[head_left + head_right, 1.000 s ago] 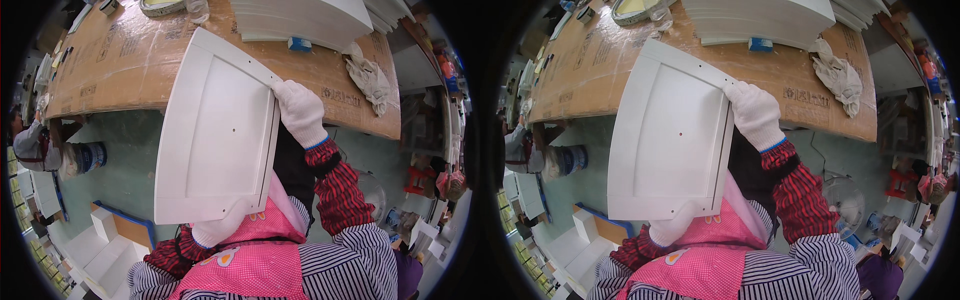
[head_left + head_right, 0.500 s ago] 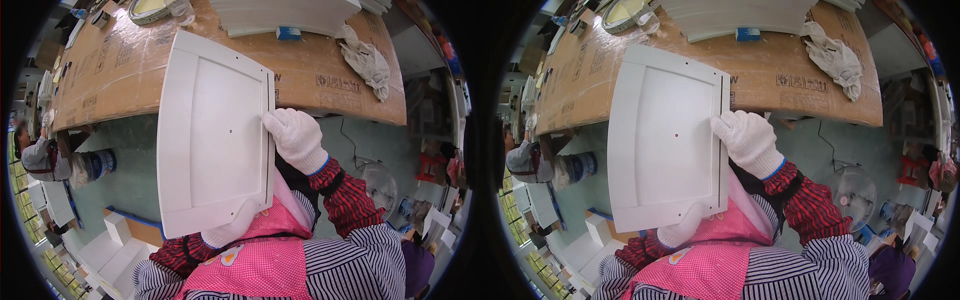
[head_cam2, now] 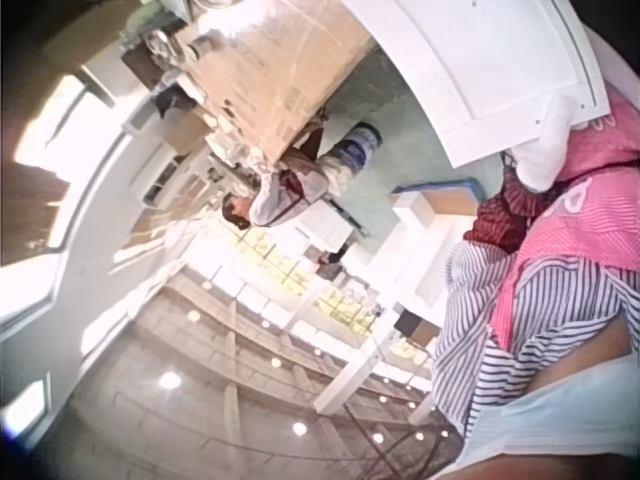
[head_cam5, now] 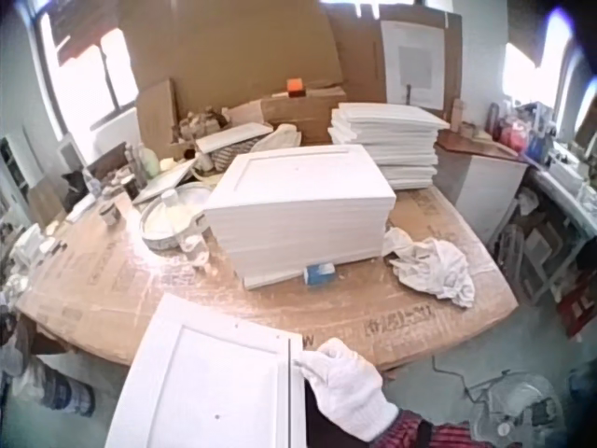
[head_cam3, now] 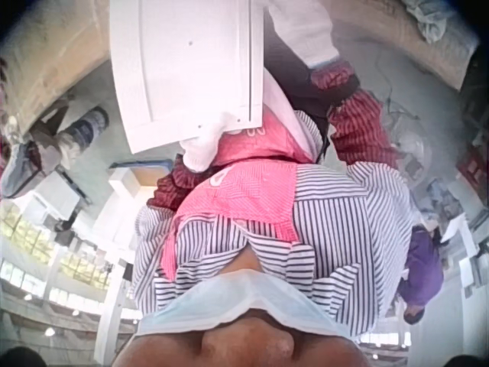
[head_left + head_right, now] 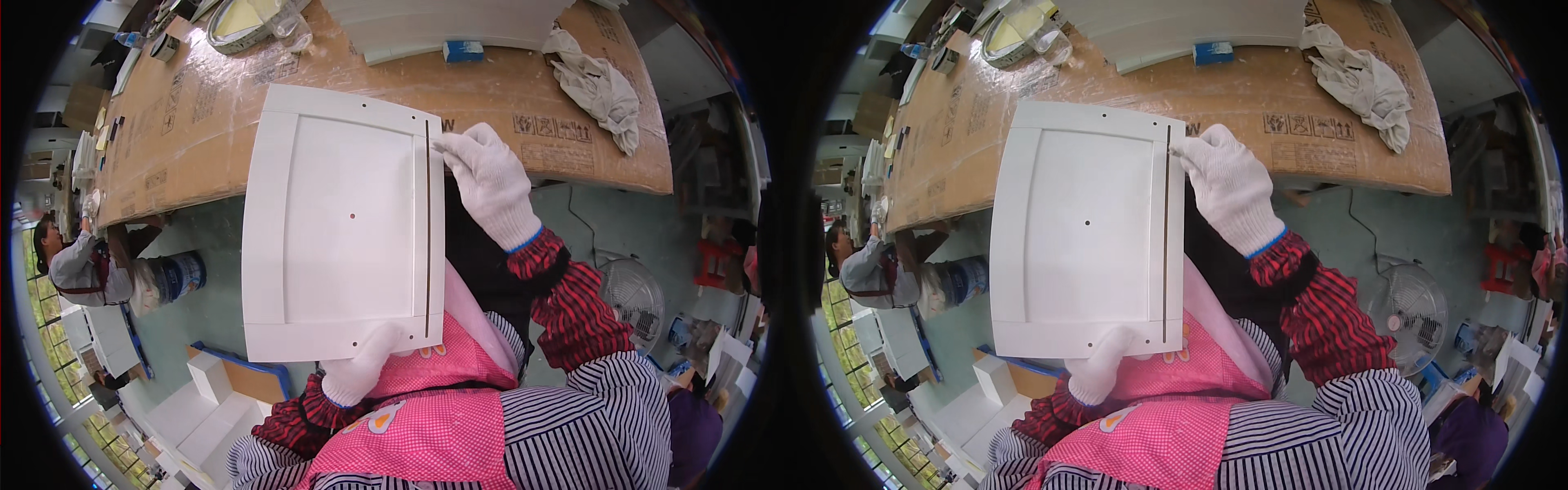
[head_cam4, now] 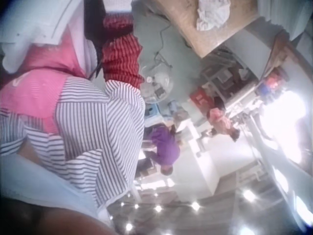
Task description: Inspecting and wiping down a white cabinet door panel with a cloth.
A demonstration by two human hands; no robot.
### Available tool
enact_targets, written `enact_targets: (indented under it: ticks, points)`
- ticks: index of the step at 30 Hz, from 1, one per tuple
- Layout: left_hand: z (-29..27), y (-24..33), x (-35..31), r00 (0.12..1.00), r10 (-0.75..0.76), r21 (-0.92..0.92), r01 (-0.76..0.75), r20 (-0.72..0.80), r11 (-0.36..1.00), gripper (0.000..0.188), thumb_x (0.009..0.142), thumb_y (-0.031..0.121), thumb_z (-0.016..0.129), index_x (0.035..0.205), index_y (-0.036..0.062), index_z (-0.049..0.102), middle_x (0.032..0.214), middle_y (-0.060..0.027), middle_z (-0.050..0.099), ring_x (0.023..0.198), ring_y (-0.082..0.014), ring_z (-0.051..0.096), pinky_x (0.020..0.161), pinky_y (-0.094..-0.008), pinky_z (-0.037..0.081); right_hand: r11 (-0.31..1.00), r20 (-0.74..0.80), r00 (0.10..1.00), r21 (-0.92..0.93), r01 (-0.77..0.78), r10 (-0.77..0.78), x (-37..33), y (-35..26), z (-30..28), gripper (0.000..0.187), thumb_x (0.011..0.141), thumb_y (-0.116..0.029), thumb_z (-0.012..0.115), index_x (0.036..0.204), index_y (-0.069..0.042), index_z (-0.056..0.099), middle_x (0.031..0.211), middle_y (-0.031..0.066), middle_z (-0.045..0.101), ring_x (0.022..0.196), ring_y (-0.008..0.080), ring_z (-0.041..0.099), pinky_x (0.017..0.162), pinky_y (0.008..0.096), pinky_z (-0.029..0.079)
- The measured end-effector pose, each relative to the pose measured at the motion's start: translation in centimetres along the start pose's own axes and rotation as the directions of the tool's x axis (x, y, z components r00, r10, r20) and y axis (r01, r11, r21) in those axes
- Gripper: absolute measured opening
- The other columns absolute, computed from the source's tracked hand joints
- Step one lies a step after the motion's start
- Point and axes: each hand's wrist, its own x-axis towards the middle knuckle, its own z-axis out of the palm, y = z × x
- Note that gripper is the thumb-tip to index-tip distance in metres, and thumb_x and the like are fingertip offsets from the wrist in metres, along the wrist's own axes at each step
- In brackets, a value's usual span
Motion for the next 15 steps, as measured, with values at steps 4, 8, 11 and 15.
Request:
enact_targets:
  ticks: [4,8,11,15]
  points:
    - [0.0,0.7,0.2,0.997,-0.054,-0.067,0.057,0.049,0.996,0.029,0.090,-0.007,0.064,0.119,-0.0114,0.063,0.104,-0.0177,0.074,0.086,-0.0232,0.074,0.077,-0.0340,0.063,1.000,-0.002,1.000,0.006,0.018,-0.018,2.3,1.1,1.4,0.022,0.092,-0.007,0.069,0.112,-0.012,0.074,0.091,0.0077,0.064,0.085,0.0285,0.067,0.074,0.0377,0.055]
    - [-0.3,-0.3,0.1,0.999,-0.025,-0.050,0.027,0.041,0.998,0.031,0.090,-0.008,0.063,0.121,-0.0115,0.062,0.105,-0.0184,0.073,0.086,-0.0237,0.074,0.077,-0.0342,0.063,0.991,-0.014,0.992,-0.048,0.124,-0.125,2.2,1.4,2.2,0.024,0.090,-0.009,0.068,0.111,-0.016,0.074,0.094,0.0053,0.067,0.089,0.0294,0.068,0.076,0.0397,0.056]
    - [0.2,0.3,0.2,0.999,-0.030,-0.089,0.034,0.043,0.995,0.024,0.091,-0.008,0.061,0.114,-0.0109,0.066,0.100,-0.0170,0.075,0.083,-0.0220,0.074,0.075,-0.0330,0.062,0.981,-0.042,0.984,-0.095,0.171,-0.175,1.9,1.6,2.2,0.026,0.087,-0.007,0.067,0.111,-0.015,0.074,0.097,0.0044,0.069,0.088,0.0283,0.067,0.077,0.0388,0.056]
    - [0.3,0.5,0.0,0.998,-0.015,-0.061,0.019,0.068,0.998,0.014,0.092,-0.007,0.060,0.100,-0.0097,0.071,0.090,-0.0134,0.075,0.079,-0.0187,0.072,0.072,-0.0308,0.060,0.971,0.025,0.975,-0.087,0.222,-0.221,0.6,0.6,2.1,0.028,0.086,-0.006,0.066,0.112,-0.013,0.074,0.097,0.0046,0.070,0.086,0.0274,0.066,0.076,0.0385,0.056]
